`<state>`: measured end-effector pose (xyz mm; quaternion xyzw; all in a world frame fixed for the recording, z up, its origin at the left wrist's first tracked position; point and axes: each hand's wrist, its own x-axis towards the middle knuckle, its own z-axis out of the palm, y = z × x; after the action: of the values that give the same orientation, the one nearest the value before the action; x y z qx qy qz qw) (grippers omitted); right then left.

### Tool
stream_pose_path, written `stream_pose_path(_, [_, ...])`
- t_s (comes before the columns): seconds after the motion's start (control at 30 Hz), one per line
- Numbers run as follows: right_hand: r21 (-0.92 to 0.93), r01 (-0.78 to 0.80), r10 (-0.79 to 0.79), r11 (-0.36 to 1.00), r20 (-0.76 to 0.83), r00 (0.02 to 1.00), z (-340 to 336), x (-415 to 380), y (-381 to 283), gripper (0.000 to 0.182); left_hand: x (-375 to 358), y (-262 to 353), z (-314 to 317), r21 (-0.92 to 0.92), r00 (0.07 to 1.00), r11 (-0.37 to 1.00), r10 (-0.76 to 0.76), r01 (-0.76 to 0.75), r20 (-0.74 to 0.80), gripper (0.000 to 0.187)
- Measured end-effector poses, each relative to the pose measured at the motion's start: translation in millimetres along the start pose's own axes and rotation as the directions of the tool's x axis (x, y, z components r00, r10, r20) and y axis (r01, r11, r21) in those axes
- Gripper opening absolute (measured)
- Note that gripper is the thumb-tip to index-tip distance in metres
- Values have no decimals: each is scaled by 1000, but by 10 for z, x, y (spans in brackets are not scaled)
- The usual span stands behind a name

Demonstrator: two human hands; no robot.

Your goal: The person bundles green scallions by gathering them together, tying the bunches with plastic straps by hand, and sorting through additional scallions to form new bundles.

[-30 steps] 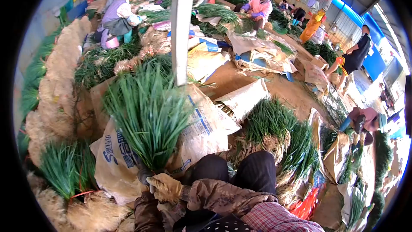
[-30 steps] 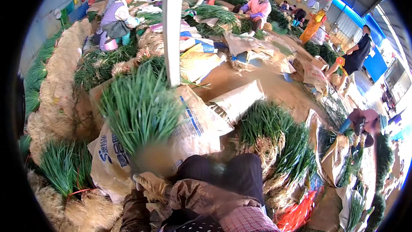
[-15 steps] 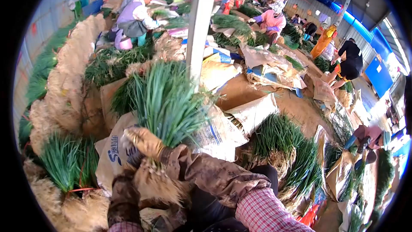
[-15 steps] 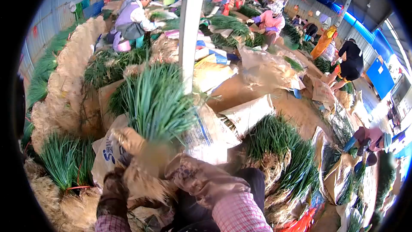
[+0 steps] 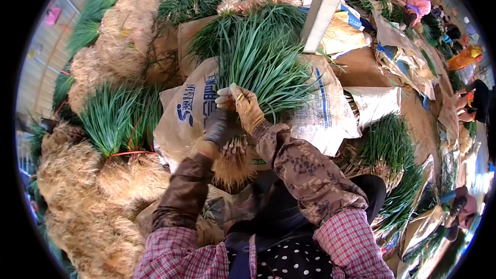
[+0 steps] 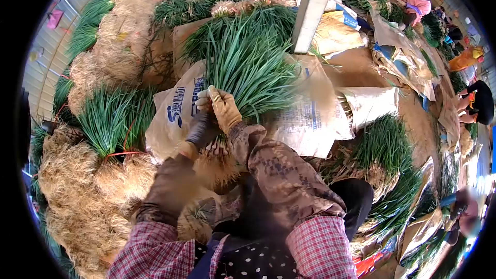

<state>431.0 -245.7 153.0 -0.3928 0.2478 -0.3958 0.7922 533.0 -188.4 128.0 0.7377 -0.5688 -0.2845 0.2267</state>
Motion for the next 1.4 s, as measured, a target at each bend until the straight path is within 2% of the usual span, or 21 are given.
stream_pose_path(0.03, [10,-27,27,1000,3,1000,39,0,6,39,-110,141,55,285,996,958,-9,33,-85,40])
stream_pose_path(0.07, [17,-52,52,999,7,999,72,6,7,39,-113,107,178,388,989,916,-47,99,-143,41])
stream_pose_path(0.1, [27,-25,25,999,3,1000,96,-15,21,41,-77,41,273,407,981,901,-83,150,-176,42])
stream_pose_path(0.2, [-139,-56,62,989,38,997,18,-15,92,43,51,-167,409,373,968,897,-187,238,-169,44])
stream_pose_path(0.27, [-127,-68,70,990,13,997,16,-24,148,46,82,-262,366,330,965,907,-235,260,-114,46])
stream_pose_path(0.4, [-338,-153,142,929,-55,988,221,-311,105,45,1,-328,287,263,955,920,-296,290,-18,51])
stream_pose_path(0.43, [-389,-86,106,917,29,994,236,-386,97,45,-18,-335,271,250,951,921,-309,300,-4,52])
stream_pose_path(0.53, [-353,-76,99,932,47,994,232,-538,141,46,-104,-349,255,235,944,921,-328,312,33,55])
stream_pose_path(0.57, [-491,-132,179,861,49,983,199,-584,109,46,-128,-353,245,228,942,921,-334,317,39,56])
stream_pose_path(0.67, [-386,-244,297,890,84,951,347,-786,-96,45,-142,-379,259,230,938,918,-343,324,49,59])
stream_pose_path(0.7, [-362,-312,360,879,74,930,287,-808,-48,44,-132,-391,279,233,938,916,-345,327,41,60])
stream_pose_path(0.87, [-536,-274,306,799,-30,952,249,-990,23,42,-7,-529,420,301,942,894,-330,332,-60,66])
stream_pose_path(0.93, [-603,-294,289,742,-108,951,393,-1158,-159,41,3,-509,404,284,938,896,-342,341,-48,68])
stream_pose_path(0.97, [-572,-236,291,785,5,957,317,-1178,-92,41,0,-502,393,273,933,894,-359,355,-35,69])
stream_pose_path(1.07, [-660,5,185,751,218,958,258,-1233,-29,41,-53,-316,274,206,906,892,-419,402,50,99])
stream_pose_path(1.1, [-666,-33,233,745,215,948,274,-1237,-57,39,-57,-346,299,188,924,910,-381,370,29,99])
stream_pose_path(1.2, [-808,125,244,575,315,917,272,-1184,-153,34,-60,-308,272,191,921,910,-385,369,57,101])
stream_pose_path(1.23, [-874,211,311,437,367,877,221,-1104,-226,29,15,-453,337,195,928,914,-370,355,45,103])
stream_pose_path(1.3, [-755,505,48,418,573,818,18,-997,-397,37,119,-734,526,196,927,912,-374,359,40,105])
stream_pose_path(1.37, [-816,436,38,380,484,874,-269,-904,-745,36,84,-482,391,196,905,894,-421,404,57,107])
stream_pose_path(1.4, [-911,217,147,350,282,948,-437,-851,-1022,31,51,-336,299,197,888,879,-455,435,68,108])
